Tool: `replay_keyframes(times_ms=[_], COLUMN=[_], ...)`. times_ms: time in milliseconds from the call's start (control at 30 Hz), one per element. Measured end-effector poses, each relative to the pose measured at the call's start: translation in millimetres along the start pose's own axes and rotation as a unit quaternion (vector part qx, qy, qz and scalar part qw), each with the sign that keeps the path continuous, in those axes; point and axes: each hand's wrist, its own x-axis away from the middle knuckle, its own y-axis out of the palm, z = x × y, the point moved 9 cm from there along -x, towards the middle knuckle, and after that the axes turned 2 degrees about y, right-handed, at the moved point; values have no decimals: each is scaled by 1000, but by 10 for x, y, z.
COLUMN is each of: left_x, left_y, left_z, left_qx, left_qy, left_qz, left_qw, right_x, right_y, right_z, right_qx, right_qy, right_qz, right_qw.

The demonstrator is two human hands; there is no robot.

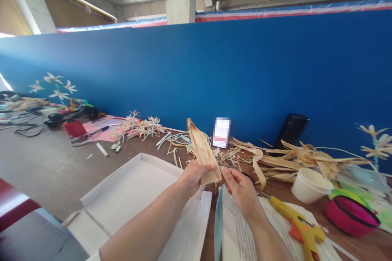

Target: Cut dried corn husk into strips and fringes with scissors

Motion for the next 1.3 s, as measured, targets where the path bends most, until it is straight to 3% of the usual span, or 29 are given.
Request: replay_keyframes(times_ms=[300, 433, 567, 700, 833, 900, 1067, 1200, 1300], left_x=[22, 24, 2, -59, -126, -139, -138, -164, -181], left_y=[11, 0, -73, -203, -335, -346, -323, -345, -338], left_z=[6, 33, 76, 117, 74, 61, 48, 27, 19], left_qx=[0, -66, -134, -140, -102, -93, -102, -111, -105], left_qy=[6, 3, 15, 59, 69, 73, 74, 63, 60], left_qz=[1, -10, 17, 56, 91, 95, 94, 100, 92], left_qw=[1000, 998, 991, 987, 988, 988, 988, 987, 988], right_x=[-47, -48, -43, -73, -139, -215, -452, -569, -639], right_y=[-11, -25, -8, -230, -760, -914, -807, -697, -677], right_z=[-49, -2, 1, -50, -129, -159, 24, 241, 352], right_qx=[89, 97, 105, 130, 191, 252, 426, 524, 562], right_qy=[-58, -69, -62, -36, 2, 18, 96, 153, 170], right_qz=[18, 28, 44, 107, 216, 223, 120, 75, 50], right_qw=[994, 992, 992, 985, 957, 942, 892, 835, 808])
